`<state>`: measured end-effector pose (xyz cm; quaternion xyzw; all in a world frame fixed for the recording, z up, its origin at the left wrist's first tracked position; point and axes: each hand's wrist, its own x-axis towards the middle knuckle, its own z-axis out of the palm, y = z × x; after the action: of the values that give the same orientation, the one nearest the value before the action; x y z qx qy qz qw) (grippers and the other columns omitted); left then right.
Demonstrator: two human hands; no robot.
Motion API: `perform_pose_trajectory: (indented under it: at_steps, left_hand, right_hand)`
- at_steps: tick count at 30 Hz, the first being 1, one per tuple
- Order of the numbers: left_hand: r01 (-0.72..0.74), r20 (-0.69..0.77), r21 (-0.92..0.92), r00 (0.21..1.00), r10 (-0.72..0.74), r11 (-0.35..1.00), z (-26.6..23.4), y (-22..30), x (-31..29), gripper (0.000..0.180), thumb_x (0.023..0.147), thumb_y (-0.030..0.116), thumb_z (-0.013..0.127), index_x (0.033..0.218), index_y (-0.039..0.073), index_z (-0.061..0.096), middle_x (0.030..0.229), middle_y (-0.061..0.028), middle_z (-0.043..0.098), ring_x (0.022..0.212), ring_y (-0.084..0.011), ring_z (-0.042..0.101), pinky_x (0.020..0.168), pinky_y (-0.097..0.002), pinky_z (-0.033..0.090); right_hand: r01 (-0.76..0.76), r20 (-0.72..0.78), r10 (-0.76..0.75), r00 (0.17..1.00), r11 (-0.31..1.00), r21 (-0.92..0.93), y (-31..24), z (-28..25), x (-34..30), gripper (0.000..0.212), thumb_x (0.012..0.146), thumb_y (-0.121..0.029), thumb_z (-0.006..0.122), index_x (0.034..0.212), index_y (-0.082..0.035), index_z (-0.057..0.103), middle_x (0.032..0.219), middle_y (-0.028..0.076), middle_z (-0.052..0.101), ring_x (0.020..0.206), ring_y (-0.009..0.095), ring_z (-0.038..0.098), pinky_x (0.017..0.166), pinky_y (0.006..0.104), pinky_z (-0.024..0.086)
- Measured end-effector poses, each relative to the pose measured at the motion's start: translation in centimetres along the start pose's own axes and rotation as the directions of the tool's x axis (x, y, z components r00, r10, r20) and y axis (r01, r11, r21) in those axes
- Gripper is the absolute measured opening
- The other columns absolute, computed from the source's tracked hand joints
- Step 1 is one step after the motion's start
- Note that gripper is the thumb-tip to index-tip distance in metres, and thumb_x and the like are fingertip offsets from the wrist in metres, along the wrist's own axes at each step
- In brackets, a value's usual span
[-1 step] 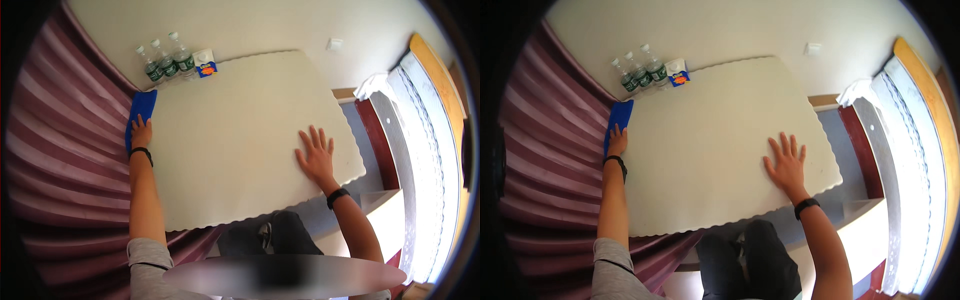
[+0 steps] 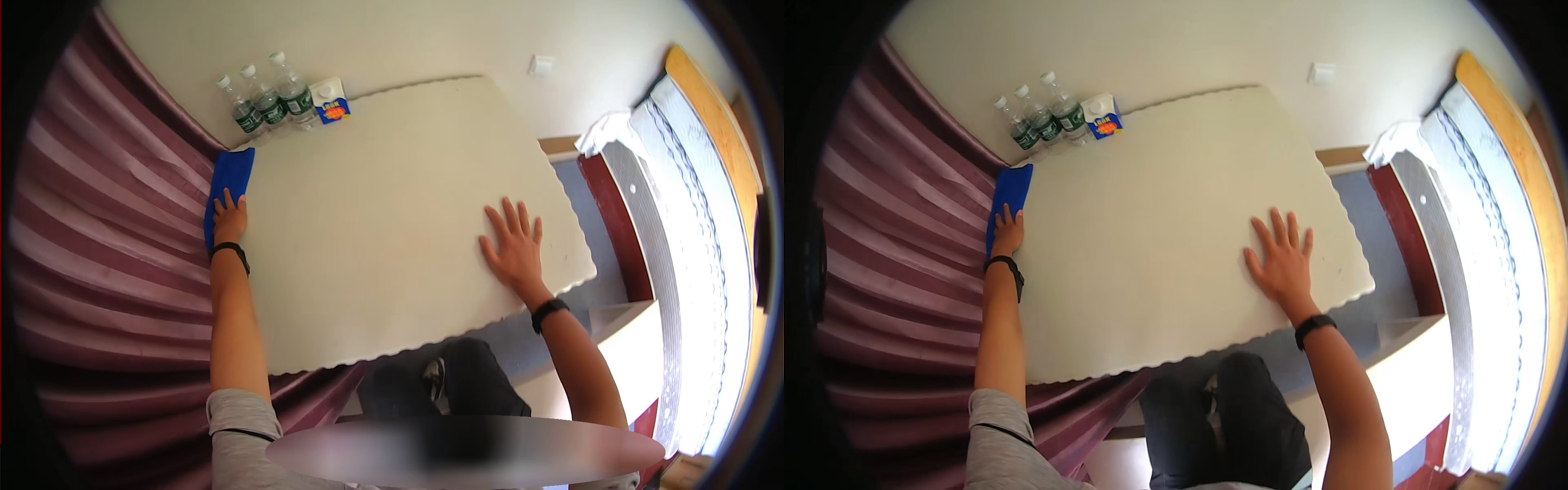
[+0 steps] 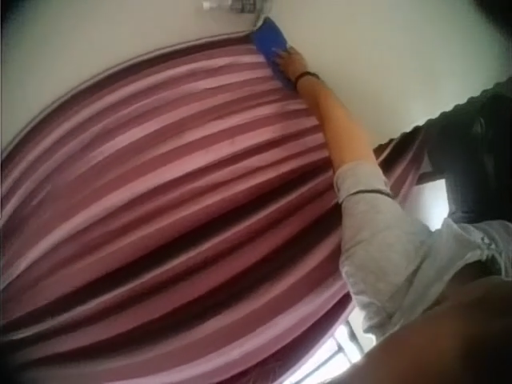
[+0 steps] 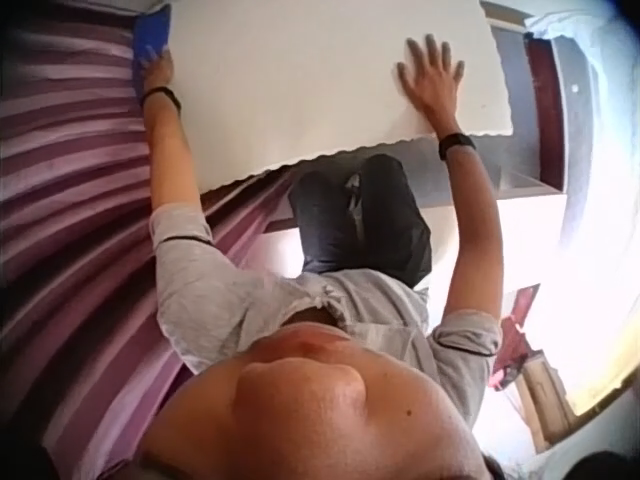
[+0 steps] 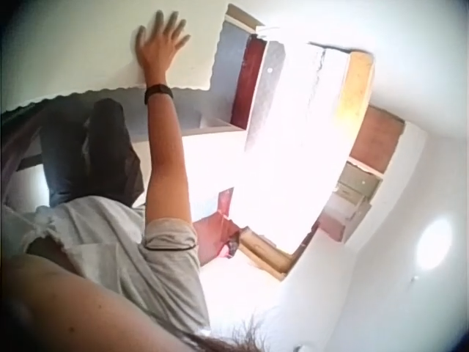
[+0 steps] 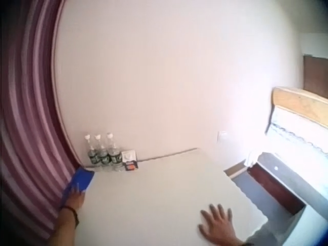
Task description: Wiping a desk and side table with a blue cloth.
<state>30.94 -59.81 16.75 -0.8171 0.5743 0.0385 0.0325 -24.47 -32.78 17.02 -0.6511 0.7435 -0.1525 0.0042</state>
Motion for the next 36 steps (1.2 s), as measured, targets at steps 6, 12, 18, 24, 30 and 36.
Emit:
perform_pose_trajectory:
  at_steps: [6,12,18,24,30,36]
  left_hand:
    - [-0.034,-0.001,0.004,0.999,0.034,0.999,1.0,-2.6,-7.1,0.072,0.102,0.062,0.022,0.162,0.025,0.007,0.167,-0.017,0.007,0.144,-0.0483,0.03,0.115,-0.0575,0.032]
    - [-0.136,0.048,0.1,0.99,0.132,0.986,2.1,-0.7,-20.1,0.069,0.103,0.059,0.027,0.162,0.028,0.008,0.169,-0.0121,0.0,0.151,-0.0487,0.007,0.116,-0.068,0.015]
    - [-0.399,0.066,0.0,0.915,0.399,0.917,2.0,4.1,-32.2,0.073,0.101,0.06,0.035,0.162,0.028,0.01,0.169,-0.0102,-0.005,0.152,-0.0456,-0.007,0.114,-0.072,-0.002]
    - [-0.494,0.09,-0.077,0.861,0.5,0.866,1.8,9.0,-39.4,0.076,0.1,0.061,0.036,0.162,0.027,0.01,0.169,-0.0104,-0.007,0.152,-0.0468,-0.01,0.114,-0.0714,-0.006]
    - [-0.52,0.194,-0.144,0.82,0.539,0.842,1.0,13.6,-41.0,0.084,0.096,0.069,0.034,0.163,0.026,0.007,0.168,-0.0133,-0.012,0.15,-0.0482,-0.016,0.113,-0.0715,-0.009]
    - [-0.643,0.257,-0.043,0.733,0.63,0.765,1.2,19.5,-42.9,0.105,0.086,0.074,0.047,0.162,0.012,0.01,0.168,-0.0169,-0.008,0.151,-0.0484,-0.013,0.112,-0.0728,-0.009]
  right_hand:
    - [0.02,-0.079,-0.019,0.997,1.0,0.007,0.8,-0.5,0.1,0.057,0.094,-0.044,0.056,0.147,-0.025,0.048,0.159,0.011,0.036,0.15,0.036,0.024,0.118,0.0643,0.013]
    - [-0.019,-0.066,0.015,0.998,0.998,-0.055,2.0,-0.1,-0.6,0.057,0.095,-0.047,0.053,0.148,-0.027,0.046,0.161,0.008,0.033,0.151,0.035,0.023,0.119,0.0637,0.012]
    - [0.007,-0.059,-0.011,0.998,0.998,-0.07,0.4,0.7,0.0,0.058,0.098,-0.053,0.045,0.151,-0.029,0.043,0.163,0.007,0.029,0.152,0.034,0.019,0.119,0.0642,0.01]
    - [0.018,-0.033,-0.021,0.999,0.996,-0.085,1.0,1.4,-0.5,0.06,0.101,-0.055,0.037,0.152,-0.025,0.041,0.164,0.009,0.026,0.152,0.038,0.018,0.12,0.0638,0.007]
    - [-0.212,0.214,0.164,0.963,0.95,0.228,-0.9,1.6,-0.5,0.061,0.102,-0.057,0.034,0.152,-0.022,0.044,0.164,0.013,0.026,0.152,0.04,0.016,0.121,0.0625,0.006]
    - [0.252,-0.076,-0.248,0.966,0.967,0.039,-7.4,3.6,-5.8,0.053,0.102,-0.048,0.039,0.149,-0.025,0.046,0.162,0.015,0.029,0.15,0.044,0.018,0.113,0.0755,0.004]
